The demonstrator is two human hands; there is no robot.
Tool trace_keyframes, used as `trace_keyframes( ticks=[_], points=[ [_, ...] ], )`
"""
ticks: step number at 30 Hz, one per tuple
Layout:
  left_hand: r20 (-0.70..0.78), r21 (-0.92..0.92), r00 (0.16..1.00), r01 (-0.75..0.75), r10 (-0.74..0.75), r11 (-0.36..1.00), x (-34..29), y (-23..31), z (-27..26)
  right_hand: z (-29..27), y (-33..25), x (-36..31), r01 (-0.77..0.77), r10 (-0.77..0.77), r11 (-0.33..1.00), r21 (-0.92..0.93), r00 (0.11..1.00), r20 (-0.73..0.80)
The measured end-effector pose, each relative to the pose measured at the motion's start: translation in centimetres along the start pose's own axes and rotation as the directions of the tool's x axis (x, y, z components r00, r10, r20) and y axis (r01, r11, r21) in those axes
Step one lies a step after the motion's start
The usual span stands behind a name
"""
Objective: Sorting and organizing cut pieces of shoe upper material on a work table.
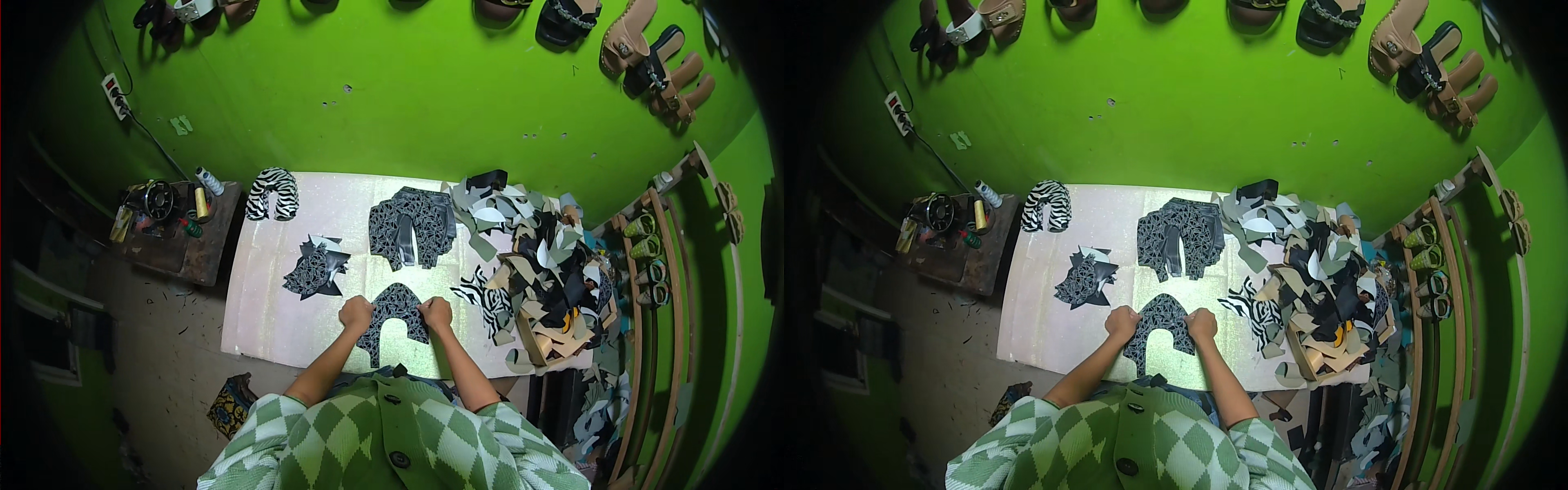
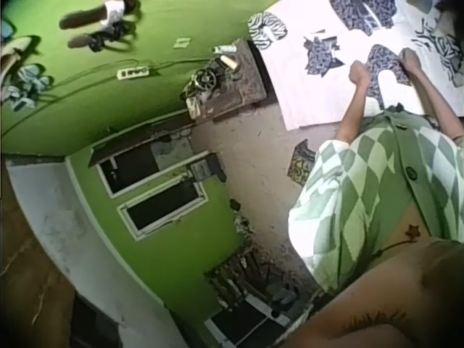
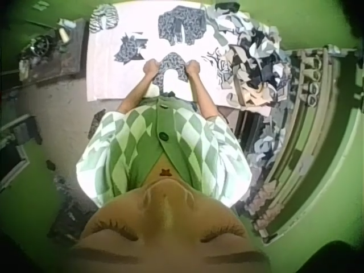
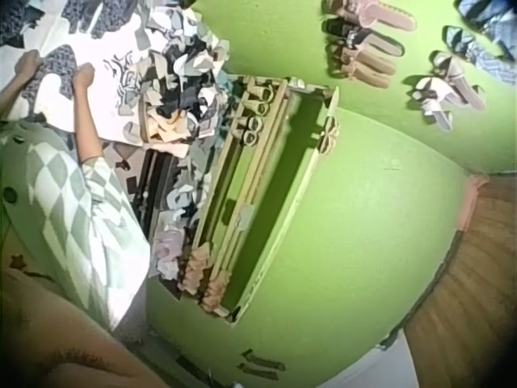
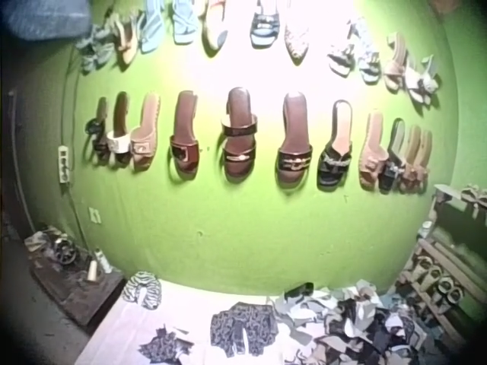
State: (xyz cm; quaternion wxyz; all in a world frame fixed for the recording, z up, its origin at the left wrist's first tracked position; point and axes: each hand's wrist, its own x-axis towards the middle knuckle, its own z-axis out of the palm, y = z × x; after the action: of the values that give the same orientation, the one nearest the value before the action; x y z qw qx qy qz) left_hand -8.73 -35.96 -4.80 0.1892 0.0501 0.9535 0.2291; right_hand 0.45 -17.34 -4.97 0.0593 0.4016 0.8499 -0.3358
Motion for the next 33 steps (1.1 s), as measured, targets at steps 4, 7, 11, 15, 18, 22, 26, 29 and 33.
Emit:
trace_keyframes(
  ticks=[4,7,11,15,18,22,26,29,33],
  points=[
    [-0.044,-0.059,0.999,-0.013,0.010,0.998,0.3,-0.4,0.5,0.0,0.4,0.1,0.003,-0.003,0.999,0.040,1.000,0.001],
    [0.016,-0.132,1.000,-0.017,0.020,0.991,0.3,-0.4,0.2,0.6,1.5,0.6,-0.022,0.012,0.994,0.105,0.996,0.089],
    [0.127,-0.240,0.991,-0.022,0.053,0.971,1.1,-1.5,0.5,0.8,3.3,1.0,-0.098,-0.056,0.855,0.509,0.958,0.280],
    [0.408,-0.497,0.913,0.240,-0.019,0.834,1.6,-2.6,0.9,-0.2,4.3,1.3,-0.013,-0.189,0.869,0.495,0.916,0.355],
    [0.514,-0.637,0.857,0.360,0.028,0.681,2.1,-5.6,1.2,-1.3,1.9,0.2,-0.302,-0.073,0.826,0.476,0.780,0.622],
    [0.439,-0.600,0.898,0.265,0.034,0.755,2.0,-7.8,-0.4,0.8,0.3,-0.4,-0.343,-0.066,0.811,0.475,0.752,0.656],
    [0.064,-0.418,0.995,-0.039,0.072,0.908,1.7,-10.5,-2.4,4.9,-2.0,-1.1,-0.280,-0.149,0.781,0.558,0.784,0.602],
    [0.048,-0.510,0.999,0.010,0.017,0.860,1.8,-13.8,-3.0,7.8,-4.6,-2.6,-0.191,-0.220,0.822,0.537,0.763,0.608],
    [0.067,-0.646,0.997,0.021,0.030,0.763,2.5,-18.1,-4.4,10.2,-7.0,-4.8,-0.169,-0.286,0.810,0.562,0.723,0.629]
  ],
)
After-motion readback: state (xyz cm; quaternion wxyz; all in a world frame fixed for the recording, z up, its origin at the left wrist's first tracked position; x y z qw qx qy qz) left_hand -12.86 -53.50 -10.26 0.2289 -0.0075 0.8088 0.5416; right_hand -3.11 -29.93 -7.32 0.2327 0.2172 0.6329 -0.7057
